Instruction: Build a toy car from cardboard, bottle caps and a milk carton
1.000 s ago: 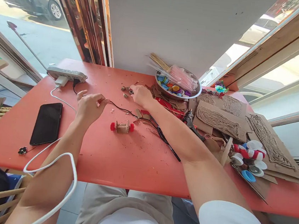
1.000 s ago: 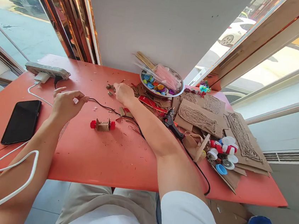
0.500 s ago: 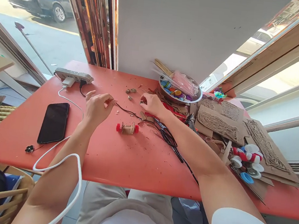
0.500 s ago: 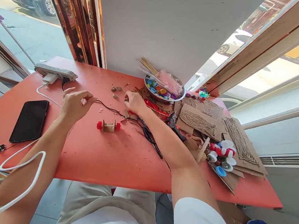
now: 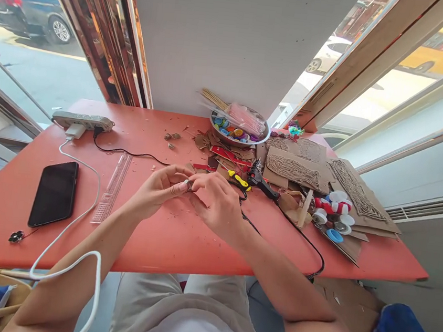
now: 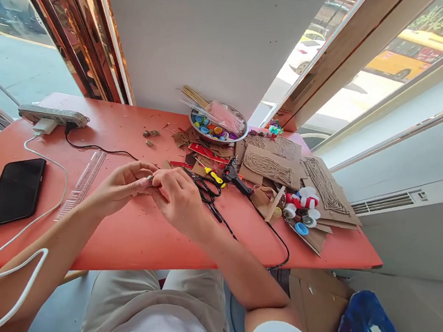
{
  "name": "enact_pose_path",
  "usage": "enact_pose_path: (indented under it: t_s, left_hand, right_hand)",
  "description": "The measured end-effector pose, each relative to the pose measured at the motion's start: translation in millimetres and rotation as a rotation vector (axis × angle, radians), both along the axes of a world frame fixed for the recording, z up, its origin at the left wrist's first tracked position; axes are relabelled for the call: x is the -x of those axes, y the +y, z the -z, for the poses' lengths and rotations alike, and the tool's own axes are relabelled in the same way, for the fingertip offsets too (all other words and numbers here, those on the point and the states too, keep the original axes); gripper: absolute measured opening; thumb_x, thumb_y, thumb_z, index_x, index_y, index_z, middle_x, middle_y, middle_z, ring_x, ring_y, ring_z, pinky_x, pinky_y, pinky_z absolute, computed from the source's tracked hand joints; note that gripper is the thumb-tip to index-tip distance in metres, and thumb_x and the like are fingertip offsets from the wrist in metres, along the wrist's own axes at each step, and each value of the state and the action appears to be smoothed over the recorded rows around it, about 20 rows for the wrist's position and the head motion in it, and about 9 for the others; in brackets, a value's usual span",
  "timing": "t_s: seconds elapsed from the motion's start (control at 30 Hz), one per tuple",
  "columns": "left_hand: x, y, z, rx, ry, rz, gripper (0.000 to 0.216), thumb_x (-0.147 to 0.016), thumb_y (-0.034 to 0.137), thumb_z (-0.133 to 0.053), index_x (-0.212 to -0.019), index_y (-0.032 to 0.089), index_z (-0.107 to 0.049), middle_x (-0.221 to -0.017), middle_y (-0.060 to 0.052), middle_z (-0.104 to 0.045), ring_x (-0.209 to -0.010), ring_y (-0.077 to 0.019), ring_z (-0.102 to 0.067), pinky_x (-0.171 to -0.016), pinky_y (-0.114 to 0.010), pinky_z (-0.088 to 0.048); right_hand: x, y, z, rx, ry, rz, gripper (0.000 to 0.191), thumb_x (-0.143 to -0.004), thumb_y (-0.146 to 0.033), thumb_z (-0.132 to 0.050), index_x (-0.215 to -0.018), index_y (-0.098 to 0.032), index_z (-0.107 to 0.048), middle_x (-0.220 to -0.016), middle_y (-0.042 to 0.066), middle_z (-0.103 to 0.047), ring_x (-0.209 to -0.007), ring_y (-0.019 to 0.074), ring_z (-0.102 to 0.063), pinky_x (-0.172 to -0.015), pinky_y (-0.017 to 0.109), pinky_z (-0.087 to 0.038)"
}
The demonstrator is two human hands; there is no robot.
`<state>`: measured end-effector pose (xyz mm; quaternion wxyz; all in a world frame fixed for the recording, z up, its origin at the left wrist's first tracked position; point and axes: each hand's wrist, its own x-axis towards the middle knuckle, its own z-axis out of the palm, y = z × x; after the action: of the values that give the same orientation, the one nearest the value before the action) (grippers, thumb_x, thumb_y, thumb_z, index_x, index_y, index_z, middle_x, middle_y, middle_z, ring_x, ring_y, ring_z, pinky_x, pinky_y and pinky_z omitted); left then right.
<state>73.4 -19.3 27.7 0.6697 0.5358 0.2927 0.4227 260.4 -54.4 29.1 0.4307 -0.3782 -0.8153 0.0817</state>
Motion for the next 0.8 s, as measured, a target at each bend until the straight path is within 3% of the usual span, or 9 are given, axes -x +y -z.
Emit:
enact_pose_path:
  t_s: [0.13, 0.2, 0.3, 0.53, 0.8]
  left_hand:
    - [3, 6, 5.1, 0.031, 0.032, -0.045, 0.047, -0.065, 0.052, -0.101, -0.092, 0.020, -0.079, -0.085, -0.007, -0.082, -0.073, -0.0192, -0.076, -0.067, -0.028, -0.062]
    - [10, 12, 7.5, 0.032, 0.027, -0.129, 0.045, -0.063, 0.049, -0.102, -0.087, 0.020, -0.078, -0.084, -0.007, -0.082, -0.068, -0.0188, -0.075, -0.063, -0.029, -0.063]
    - [23, 22, 9.5, 0.006, -0.056, -0.284, 0.040, -0.062, 0.042, -0.103, -0.084, 0.021, -0.077, -0.082, -0.006, -0.079, -0.076, -0.0202, -0.077, -0.075, -0.034, -0.068]
    - [44, 36, 10.2, -0.062, -0.116, -0.537, 0.028, -0.066, 0.032, -0.099, -0.082, 0.029, -0.077, -0.086, 0.000, -0.079, -0.079, -0.0172, -0.077, -0.086, -0.035, -0.071]
    - [47, 38, 11.8, -0.073, -0.102, -0.600, 0.018, -0.078, 0.033, -0.093, -0.081, 0.031, -0.075, -0.088, 0.002, -0.077, -0.069, -0.0121, -0.071, -0.078, -0.028, -0.069]
  right_hand:
    - [-1, -13, 17.7, 0.019, -0.044, 0.016, 0.015, -0.107, -0.022, -0.056, -0.107, -0.028, -0.071, -0.122, 0.009, -0.082, -0.116, 0.0241, -0.076, -0.101, 0.043, -0.062]
    - [-7, -17, 25.1, 0.049, -0.079, -0.020, 0.018, -0.107, -0.024, -0.056, -0.108, -0.027, -0.073, -0.119, 0.009, -0.083, -0.111, 0.0242, -0.078, -0.097, 0.042, -0.064]
    - [-28, -19, 30.5, 0.118, -0.123, -0.009, 0.019, -0.106, -0.025, -0.057, -0.106, -0.025, -0.076, -0.106, 0.009, -0.085, -0.099, 0.0239, -0.080, -0.089, 0.038, -0.065]
    - [-94, -15, 16.0, 0.371, -0.260, 0.475, 0.018, -0.098, -0.027, -0.062, -0.095, -0.028, -0.079, -0.093, 0.007, -0.085, -0.083, 0.0280, -0.079, -0.076, 0.038, -0.061]
    - [-112, -25, 7.3, 0.407, -0.339, 0.671, 0.024, -0.099, -0.039, -0.063, -0.086, -0.028, -0.080, -0.077, 0.007, -0.081, -0.074, 0.0287, -0.077, -0.064, 0.035, -0.053]
